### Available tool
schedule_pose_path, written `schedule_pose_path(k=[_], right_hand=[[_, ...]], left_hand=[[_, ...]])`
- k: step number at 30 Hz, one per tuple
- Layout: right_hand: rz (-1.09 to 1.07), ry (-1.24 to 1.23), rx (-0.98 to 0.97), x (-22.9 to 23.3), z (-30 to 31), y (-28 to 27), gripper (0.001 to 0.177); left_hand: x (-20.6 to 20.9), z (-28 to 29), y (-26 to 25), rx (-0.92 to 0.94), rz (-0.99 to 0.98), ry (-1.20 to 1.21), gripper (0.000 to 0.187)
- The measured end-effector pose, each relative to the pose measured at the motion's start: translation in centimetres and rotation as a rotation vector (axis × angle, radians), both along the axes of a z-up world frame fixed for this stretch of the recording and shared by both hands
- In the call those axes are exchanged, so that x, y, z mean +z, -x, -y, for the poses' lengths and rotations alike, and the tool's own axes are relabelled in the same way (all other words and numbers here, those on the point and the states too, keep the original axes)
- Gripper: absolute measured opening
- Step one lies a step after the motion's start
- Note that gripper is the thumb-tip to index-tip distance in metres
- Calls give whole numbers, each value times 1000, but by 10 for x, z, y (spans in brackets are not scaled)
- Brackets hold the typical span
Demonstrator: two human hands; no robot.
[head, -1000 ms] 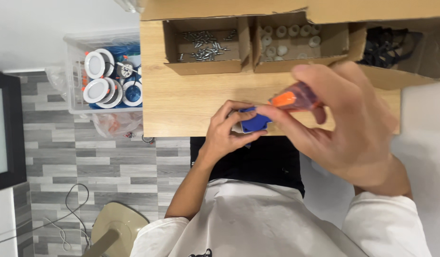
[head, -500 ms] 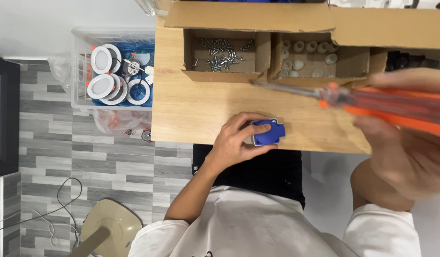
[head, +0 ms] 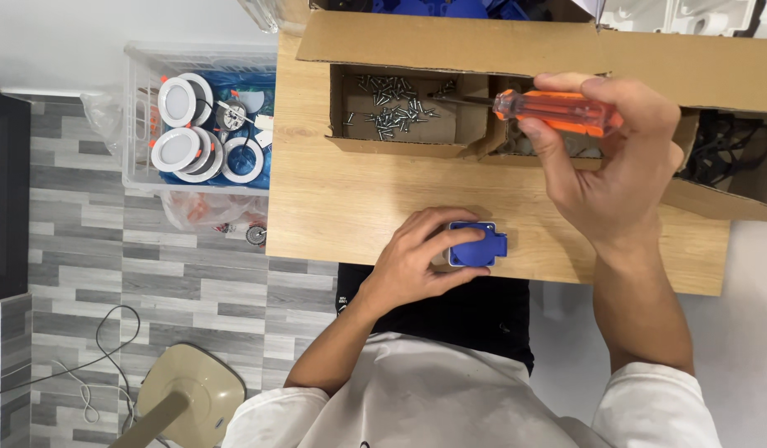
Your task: The person uses a screwdriver to tighten screws on a blue electrical socket cover. They then place a white plastic insert into the socket, followed by a black circular component. Finally, they reattach the blue cover and secure it with screws.
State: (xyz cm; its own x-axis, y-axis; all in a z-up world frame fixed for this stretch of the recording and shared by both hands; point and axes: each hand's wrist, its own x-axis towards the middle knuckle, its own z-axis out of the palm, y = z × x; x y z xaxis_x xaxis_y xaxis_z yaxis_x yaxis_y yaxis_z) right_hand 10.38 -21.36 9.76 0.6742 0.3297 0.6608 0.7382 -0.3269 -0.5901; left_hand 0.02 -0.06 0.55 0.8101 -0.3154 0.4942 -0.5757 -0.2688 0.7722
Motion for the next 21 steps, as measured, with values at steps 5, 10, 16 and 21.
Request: schedule_pose_path(k=[5, 10, 16, 21], right_hand=[[7, 31, -52, -5, 0, -4, 45], [8, 29, -42, -3, -1, -4, 46], [98, 40, -45, 1, 6, 1, 49], [78, -203, -61, -1, 7, 19, 43]], left_hand=[[-1, 0, 0, 0, -4, -11, 44], [-1, 0, 0, -5, -6, -11, 44], [-7, 1, 3, 12, -1, -19, 46], [-5, 2, 4, 14, -8, -9, 53]])
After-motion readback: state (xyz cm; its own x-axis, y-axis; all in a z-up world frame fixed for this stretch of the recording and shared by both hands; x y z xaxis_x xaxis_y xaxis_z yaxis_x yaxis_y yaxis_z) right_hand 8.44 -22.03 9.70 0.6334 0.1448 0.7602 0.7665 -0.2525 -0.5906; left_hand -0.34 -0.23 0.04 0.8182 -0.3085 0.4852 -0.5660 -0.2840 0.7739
